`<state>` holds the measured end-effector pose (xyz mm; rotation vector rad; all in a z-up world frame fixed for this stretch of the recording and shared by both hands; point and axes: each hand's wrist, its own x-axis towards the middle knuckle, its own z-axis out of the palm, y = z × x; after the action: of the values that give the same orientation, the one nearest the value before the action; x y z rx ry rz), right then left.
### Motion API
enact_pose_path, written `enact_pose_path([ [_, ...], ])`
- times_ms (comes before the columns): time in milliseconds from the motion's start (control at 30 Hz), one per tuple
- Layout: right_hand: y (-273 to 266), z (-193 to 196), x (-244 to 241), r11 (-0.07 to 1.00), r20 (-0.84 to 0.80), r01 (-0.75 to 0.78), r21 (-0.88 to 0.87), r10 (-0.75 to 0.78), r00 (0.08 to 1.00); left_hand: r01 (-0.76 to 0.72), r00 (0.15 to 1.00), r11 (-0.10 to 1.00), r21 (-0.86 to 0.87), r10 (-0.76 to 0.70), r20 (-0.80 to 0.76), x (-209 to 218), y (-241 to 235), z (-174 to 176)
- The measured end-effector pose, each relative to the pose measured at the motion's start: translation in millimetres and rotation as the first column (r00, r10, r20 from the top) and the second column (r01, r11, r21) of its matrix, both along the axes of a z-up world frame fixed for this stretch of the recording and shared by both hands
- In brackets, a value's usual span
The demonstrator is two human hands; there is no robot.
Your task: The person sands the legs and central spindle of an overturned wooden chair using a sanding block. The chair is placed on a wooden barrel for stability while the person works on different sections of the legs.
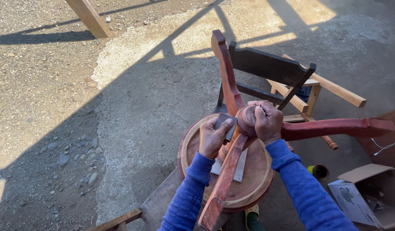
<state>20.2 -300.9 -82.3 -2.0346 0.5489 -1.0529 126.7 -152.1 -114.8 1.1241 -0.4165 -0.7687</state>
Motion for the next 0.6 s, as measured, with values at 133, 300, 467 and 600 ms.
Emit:
enact_pose_path([
  [133, 1, 6, 2, 0.999, -0.023, 0.023, 0.049, -0.022, 0.999, -0.071, 0.997, 0.996, 0.053, 0.071, 0.007, -7, -3, 4],
  [300, 1, 7, 1, 0.999, -0.026, 0.032, 0.039, -0.031, 0.999, -0.085, 0.995, 0.993, 0.086, 0.08, 0.061, -14, -9, 14],
  [467, 1, 7, -1, 1.0, 0.006, 0.007, 0.004, -0.007, 1.0, -0.201, 0.932, 0.973, 0.117, 0.152, 0.33, 7, -37, 18],
  [600, 3, 7, -2, 1.0, -0.009, 0.013, 0.004, -0.013, 1.0, -0.199, 0.922, 0.967, 0.16, 0.13, 0.363, -5, -25, 25],
])
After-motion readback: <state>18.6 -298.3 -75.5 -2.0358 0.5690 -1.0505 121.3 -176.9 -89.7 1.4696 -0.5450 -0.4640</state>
